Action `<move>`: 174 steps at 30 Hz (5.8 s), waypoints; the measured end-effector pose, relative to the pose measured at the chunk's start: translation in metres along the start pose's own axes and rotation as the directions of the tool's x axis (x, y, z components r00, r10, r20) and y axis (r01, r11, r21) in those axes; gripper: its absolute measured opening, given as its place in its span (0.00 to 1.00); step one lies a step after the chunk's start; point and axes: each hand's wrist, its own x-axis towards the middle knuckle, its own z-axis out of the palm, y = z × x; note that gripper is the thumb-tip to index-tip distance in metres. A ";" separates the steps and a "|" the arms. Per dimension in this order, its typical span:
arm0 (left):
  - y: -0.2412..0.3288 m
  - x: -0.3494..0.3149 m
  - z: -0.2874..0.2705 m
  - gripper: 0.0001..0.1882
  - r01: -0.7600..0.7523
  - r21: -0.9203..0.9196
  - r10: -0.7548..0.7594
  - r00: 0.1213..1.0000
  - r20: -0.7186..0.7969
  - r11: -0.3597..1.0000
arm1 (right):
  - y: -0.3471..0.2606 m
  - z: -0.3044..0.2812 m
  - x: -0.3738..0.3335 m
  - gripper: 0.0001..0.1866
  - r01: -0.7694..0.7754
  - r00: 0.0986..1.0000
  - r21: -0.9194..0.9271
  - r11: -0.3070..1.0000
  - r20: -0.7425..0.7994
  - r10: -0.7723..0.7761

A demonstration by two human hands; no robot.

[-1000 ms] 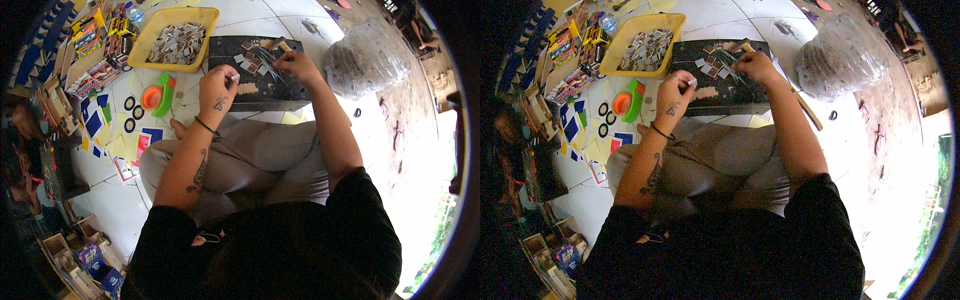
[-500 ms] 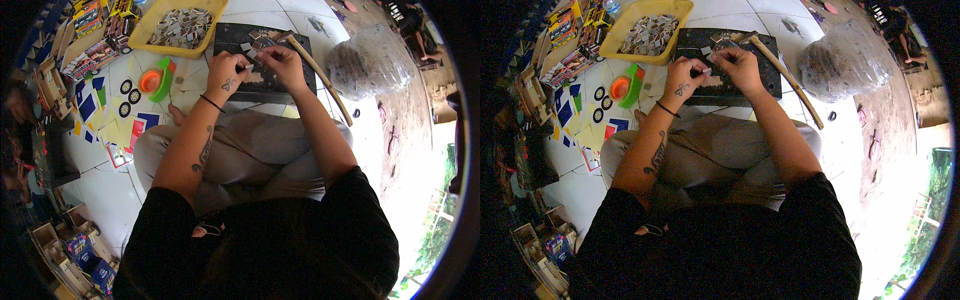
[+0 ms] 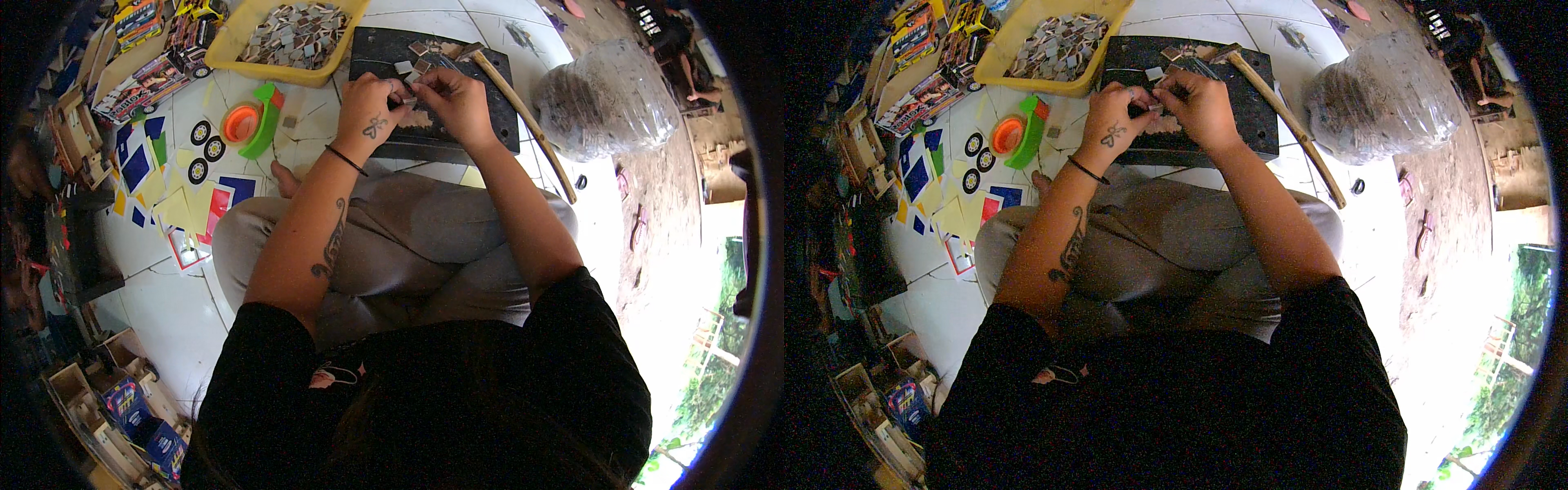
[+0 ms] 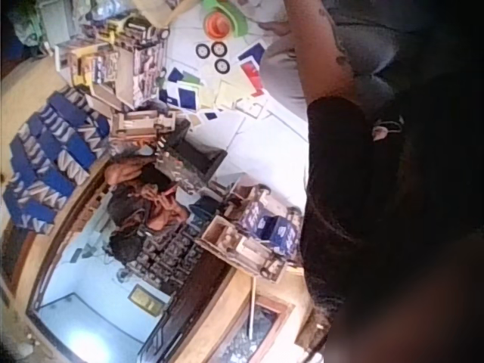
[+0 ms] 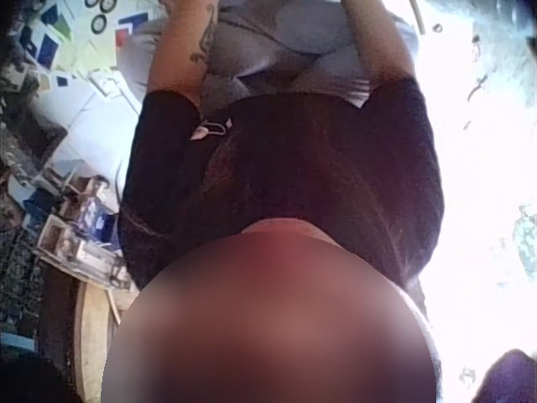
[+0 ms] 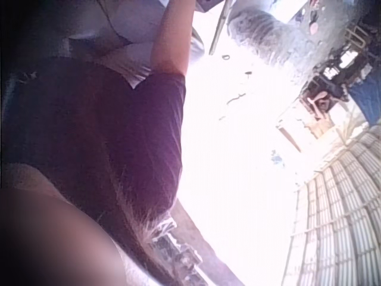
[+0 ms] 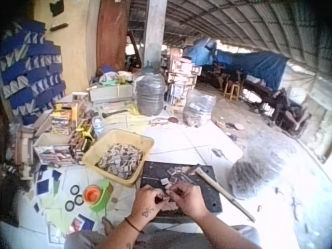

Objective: The person sits on the floor and repeatedly breaks small rectangular pieces of material using a hammer on a black block. They pick up each piece, strike it, and place the fragments into a nearby container.

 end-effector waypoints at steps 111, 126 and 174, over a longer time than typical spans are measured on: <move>0.006 0.017 -0.015 0.06 0.085 -0.361 -0.141 0.981 -0.133 0.929 | 0.055 -0.052 0.006 0.11 -0.284 0.931 -0.362 0.888 0.118 0.346; 0.007 -0.006 0.006 0.09 -0.050 -0.153 0.046 0.998 -0.033 0.987 | 0.020 -0.030 -0.004 0.09 -0.446 0.882 0.329 0.832 0.321 0.346; 0.021 -0.006 0.009 0.05 -0.108 -0.338 0.069 0.990 -0.124 0.935 | 0.033 -0.149 -0.076 0.22 -0.162 0.982 -0.370 0.915 0.028 0.185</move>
